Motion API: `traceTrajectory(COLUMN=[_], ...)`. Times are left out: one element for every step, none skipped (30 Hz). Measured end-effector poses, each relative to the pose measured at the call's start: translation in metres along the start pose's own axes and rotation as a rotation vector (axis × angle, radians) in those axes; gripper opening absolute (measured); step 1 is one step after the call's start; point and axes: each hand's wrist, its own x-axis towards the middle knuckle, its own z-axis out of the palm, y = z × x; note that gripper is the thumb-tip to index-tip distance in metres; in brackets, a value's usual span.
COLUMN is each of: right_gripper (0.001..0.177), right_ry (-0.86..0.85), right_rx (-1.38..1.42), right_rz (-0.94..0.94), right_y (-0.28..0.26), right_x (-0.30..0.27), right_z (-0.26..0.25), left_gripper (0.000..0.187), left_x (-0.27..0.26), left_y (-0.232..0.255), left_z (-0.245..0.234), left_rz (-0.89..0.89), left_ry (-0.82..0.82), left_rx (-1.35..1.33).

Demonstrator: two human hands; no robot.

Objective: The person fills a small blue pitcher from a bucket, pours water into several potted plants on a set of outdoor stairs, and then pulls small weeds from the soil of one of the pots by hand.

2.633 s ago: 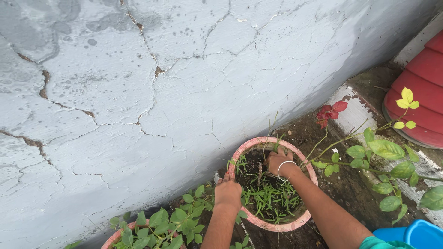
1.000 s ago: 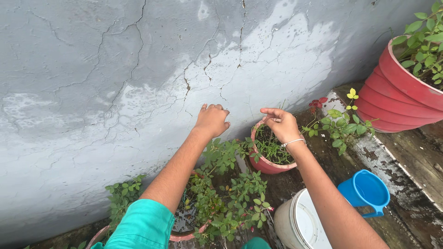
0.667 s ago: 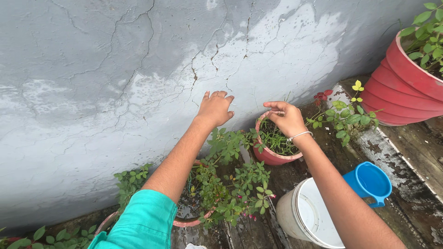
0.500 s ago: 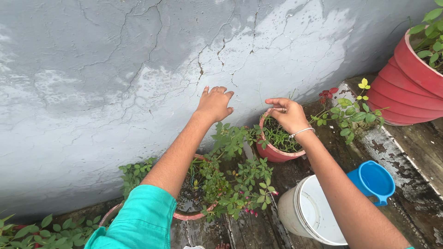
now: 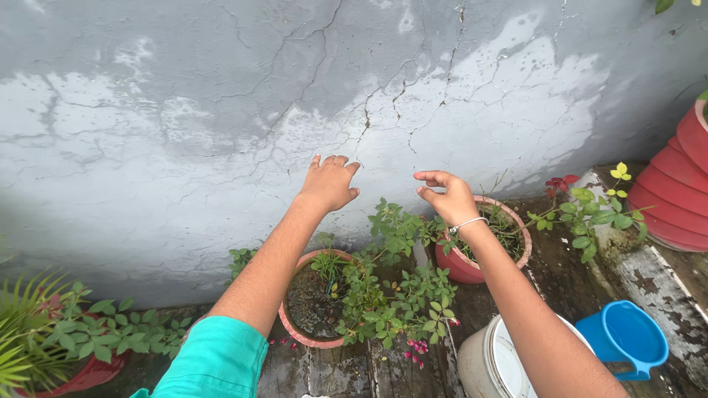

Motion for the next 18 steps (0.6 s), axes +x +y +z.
traceTrajectory(right_gripper=[0.032,0.031,0.032,0.033,0.034,0.033,0.031,0.03,0.031,0.032,0.033,0.033,0.032,0.032,0.032,0.032,0.032,0.032], right_ry=[0.007,0.01,-0.018,-0.054,-0.092,-0.106,-0.119,-0.132,-0.154,-0.177,-0.201,-0.219,-0.238,-0.254,-0.28,-0.31,-0.341,-0.367], right_rx=[-0.007,-0.011,0.03,0.071,0.108,0.094,0.081,0.071,0.093,0.115,0.137,0.136,0.134,0.133,0.144,0.158,0.172,0.175], right_rz=[-0.142,-0.286,-0.179,-0.07,0.041,-0.037,-0.116,-0.196,-0.194,-0.189,-0.184,-0.171,-0.157,-0.151,-0.187,-0.216,-0.246,-0.26], right_y=[0.0,-0.001,-0.004,-0.007,-0.011,-0.016,-0.019,-0.024,-0.029,-0.035,-0.042,-0.049,-0.056,-0.067,-0.079,-0.089,-0.1,-0.112], right_x=[-0.003,-0.005,-0.007,-0.012,-0.016,-0.018,-0.02,-0.021,-0.021,-0.023,-0.027,-0.032,-0.04,-0.044,-0.046,-0.053,-0.058,-0.063], right_z=[0.005,0.011,0.015,0.02,0.026,0.035,0.041,0.048,0.055,0.064,0.076,0.088,0.099,0.109,0.119,0.131,0.143,0.154], left_gripper=[0.064,0.065,0.065,0.065,0.065,0.066,0.066,0.067,0.067,0.067,0.067,0.067,0.067,0.068,0.069,0.069,0.068,0.068], left_x=[-0.012,-0.024,-0.036,-0.05,-0.063,-0.076,-0.089,-0.104,-0.119,-0.138,-0.157,-0.173,-0.193,-0.214,-0.233,-0.252,-0.271,-0.29], left_y=[-0.001,-0.003,-0.005,-0.008,-0.01,-0.015,-0.019,-0.023,-0.03,-0.039,-0.047,-0.054,-0.062,-0.07,-0.078,-0.086,-0.093,-0.1], left_z=[-0.003,-0.005,-0.008,-0.009,-0.011,-0.013,-0.015,-0.016,-0.018,-0.021,-0.023,-0.027,-0.028,-0.032,-0.037,-0.041,-0.045,-0.048], left_rz=[-0.019,-0.042,-0.064,-0.075,-0.086,-0.101,-0.125,-0.151,-0.177,-0.202,-0.228,-0.251,-0.291,-0.331,-0.371,-0.404,-0.437,-0.47], left_ry=[-0.003,-0.007,-0.012,-0.002,0.008,0.022,0.018,0.015,0.011,0.015,0.018,0.028,0.022,0.021,0.021,0.029,0.038,0.046], left_rx=[0.005,0.01,0.014,0.017,0.02,0.025,0.027,0.029,0.031,0.038,0.045,0.051,0.058,0.069,0.079,0.084,0.089,0.091])
